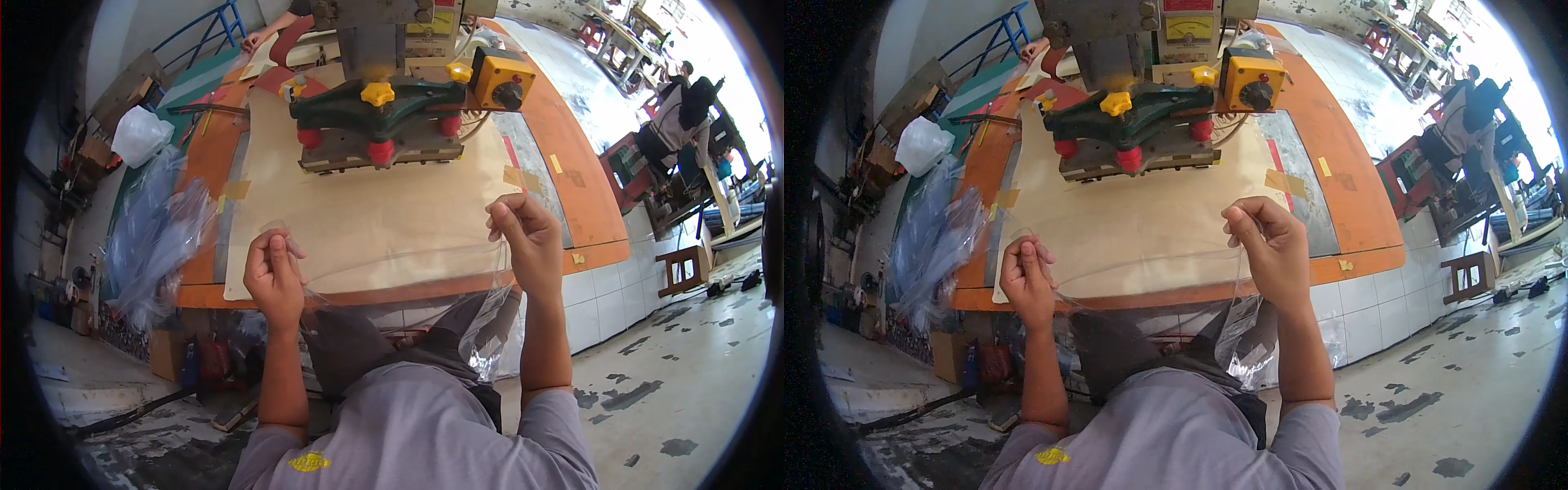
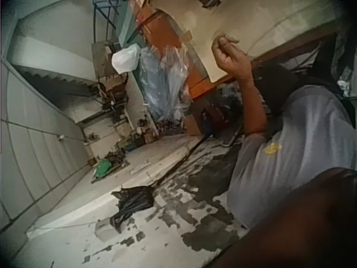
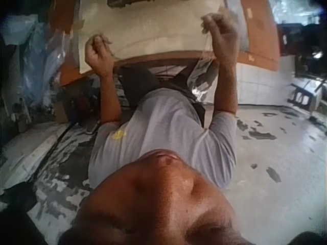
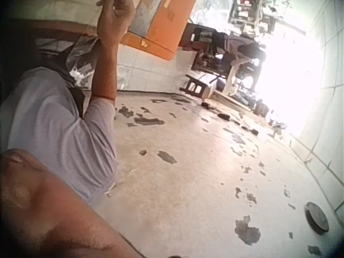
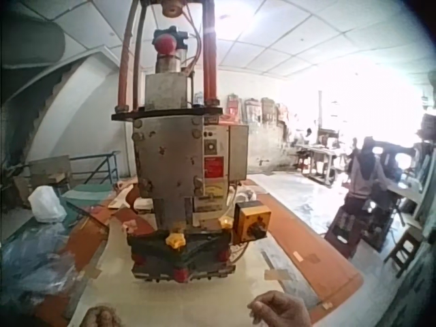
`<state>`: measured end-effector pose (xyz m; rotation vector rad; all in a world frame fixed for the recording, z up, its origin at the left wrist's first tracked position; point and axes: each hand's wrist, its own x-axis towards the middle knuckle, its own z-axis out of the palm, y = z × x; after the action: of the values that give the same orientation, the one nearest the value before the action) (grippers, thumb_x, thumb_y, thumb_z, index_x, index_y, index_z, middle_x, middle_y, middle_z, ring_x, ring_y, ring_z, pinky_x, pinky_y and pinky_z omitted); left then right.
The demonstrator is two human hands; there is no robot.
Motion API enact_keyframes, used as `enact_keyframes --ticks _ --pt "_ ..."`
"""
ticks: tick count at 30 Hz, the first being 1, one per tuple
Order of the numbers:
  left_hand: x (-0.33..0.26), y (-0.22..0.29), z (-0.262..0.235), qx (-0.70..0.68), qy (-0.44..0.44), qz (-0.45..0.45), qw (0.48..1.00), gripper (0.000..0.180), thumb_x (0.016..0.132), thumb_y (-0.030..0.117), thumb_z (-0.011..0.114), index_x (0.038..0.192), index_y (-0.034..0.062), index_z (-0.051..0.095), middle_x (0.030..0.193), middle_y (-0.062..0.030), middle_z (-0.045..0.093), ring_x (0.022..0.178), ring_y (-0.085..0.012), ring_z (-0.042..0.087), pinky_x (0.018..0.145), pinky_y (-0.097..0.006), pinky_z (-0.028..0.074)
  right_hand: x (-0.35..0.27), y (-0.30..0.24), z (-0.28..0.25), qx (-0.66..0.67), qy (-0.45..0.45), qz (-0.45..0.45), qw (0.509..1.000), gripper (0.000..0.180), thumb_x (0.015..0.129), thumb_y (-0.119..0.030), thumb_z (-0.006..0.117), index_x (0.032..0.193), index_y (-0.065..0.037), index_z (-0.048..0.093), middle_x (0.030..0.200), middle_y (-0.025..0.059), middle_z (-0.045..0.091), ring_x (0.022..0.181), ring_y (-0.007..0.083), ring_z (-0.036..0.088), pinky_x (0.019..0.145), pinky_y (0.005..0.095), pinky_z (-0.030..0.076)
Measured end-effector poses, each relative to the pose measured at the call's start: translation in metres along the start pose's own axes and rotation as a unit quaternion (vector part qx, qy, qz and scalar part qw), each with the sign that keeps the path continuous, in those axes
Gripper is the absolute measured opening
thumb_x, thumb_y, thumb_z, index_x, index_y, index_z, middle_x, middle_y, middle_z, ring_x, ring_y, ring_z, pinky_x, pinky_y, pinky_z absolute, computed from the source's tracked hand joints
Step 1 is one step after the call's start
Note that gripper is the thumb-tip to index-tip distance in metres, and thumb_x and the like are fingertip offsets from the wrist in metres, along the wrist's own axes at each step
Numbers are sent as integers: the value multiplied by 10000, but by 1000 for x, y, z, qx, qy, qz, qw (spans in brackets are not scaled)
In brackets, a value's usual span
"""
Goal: The person aligns the open end of a transparent plastic bag on a workspace beneath a thermal sealing machine and presses the machine head down to seal it, repeating this with a second bag.
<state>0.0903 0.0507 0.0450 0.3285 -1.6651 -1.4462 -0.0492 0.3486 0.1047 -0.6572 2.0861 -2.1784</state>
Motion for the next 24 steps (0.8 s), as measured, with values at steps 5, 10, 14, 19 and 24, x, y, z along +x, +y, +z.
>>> enact_keyframes --ticks 5,10,14,19,24 --pt "0 4 -1 -3 -10 -31 999 216 1114 183 529 1116 -8 630 784 -51 652 485 -5 407 422 -194 334 0 2 4 -17 20 -22 999 224 1053 -182 658 979 26 696 829 27 664 736 74 601 676 234 482" --pt "2 13 1 9 -25 -61 998 240 1112 205 538 1102 -8 647 761 -43 650 471 -9 406 425 -200 345 3 7 2 -44 38 -26 998 252 1064 -209 645 968 17 699 773 5 641 702 68 593 660 227 465" --pt "5 18 2 34 -26 -65 997 257 1110 215 544 1097 -15 659 759 -44 654 470 -13 417 435 -203 353 8 18 0 -72 52 -24 996 255 1062 -219 651 984 17 708 762 3 642 682 65 602 619 223 457" --pt "9 27 6 22 -59 -103 993 291 1109 244 553 1089 -17 682 755 -31 650 479 -12 422 429 -202 339 14 22 -5 -74 53 8 996 255 1051 -224 669 1036 22 732 768 9 647 636 58 586 561 227 458" --pt "9 37 5 9 -87 -107 990 278 1108 221 549 1116 -20 689 787 -52 681 478 -19 445 449 -196 377 18 27 -9 -50 48 2 998 248 1058 -205 654 1016 27 732 770 -4 637 677 52 574 603 218 460"
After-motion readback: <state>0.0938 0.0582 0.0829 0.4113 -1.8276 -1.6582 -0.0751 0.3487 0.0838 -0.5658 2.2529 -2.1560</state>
